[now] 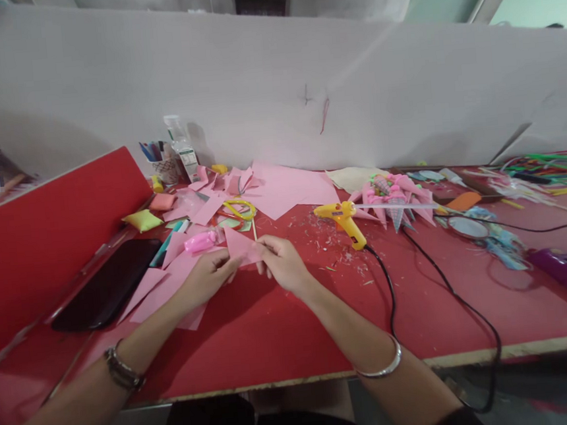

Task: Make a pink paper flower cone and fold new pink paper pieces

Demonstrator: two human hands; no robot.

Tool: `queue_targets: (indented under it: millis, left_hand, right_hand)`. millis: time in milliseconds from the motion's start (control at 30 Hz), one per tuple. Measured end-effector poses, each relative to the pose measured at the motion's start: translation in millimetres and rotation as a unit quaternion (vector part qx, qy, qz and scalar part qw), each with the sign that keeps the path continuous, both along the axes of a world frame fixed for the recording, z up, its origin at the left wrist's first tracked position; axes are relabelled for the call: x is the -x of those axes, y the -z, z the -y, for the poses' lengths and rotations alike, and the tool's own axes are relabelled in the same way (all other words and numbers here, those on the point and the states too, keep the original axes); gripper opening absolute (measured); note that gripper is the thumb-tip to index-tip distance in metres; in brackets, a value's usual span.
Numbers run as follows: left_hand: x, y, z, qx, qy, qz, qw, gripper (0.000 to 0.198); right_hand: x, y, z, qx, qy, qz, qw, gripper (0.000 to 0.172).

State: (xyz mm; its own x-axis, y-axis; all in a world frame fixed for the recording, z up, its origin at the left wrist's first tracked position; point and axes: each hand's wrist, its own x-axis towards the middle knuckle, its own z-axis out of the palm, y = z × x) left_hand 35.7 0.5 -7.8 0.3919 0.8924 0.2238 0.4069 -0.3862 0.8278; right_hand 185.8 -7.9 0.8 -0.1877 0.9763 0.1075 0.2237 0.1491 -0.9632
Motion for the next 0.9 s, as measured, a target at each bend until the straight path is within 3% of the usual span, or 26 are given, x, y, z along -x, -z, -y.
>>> queue_targets:
  millis: [333,500,633,767,900]
  left_hand:
    - [1.5,1.0,-0.7,0.024,0.038,-0.013,0.999,0.031]
    - [2.2,0.2,0.4,0.012,0.054,0.005,0.998,0.026]
    - [2.5,-0.6,2.0,-0.014,0.047,0.032,0.998,0.024]
    - [2.4,-2.0,3.2,-0.024,0.013,0.05,0.998,0.024]
    - [2.3,-2.2,3.2,-0.013,0.041,0.037,0.998,0.029]
  right_hand:
    - [-6.1,-1.5,-4.1,-0.072,-0.024,0.058,0.995,0.018]
    - [-7.5,-3.5,-4.7,-0.07,-0.003,0.027,0.997,0.021]
    - [-6.4,-3.6,-4.8,-0.036,0.002,-0.017,0.999,0.02]
    - [-3.9,-0.3,-3.2,0.028,-0.052,-0.054,0.997,0.014]
    - [-2.5,4.1,0.1,0.076,-0.094,-0.049,0.991,0.022]
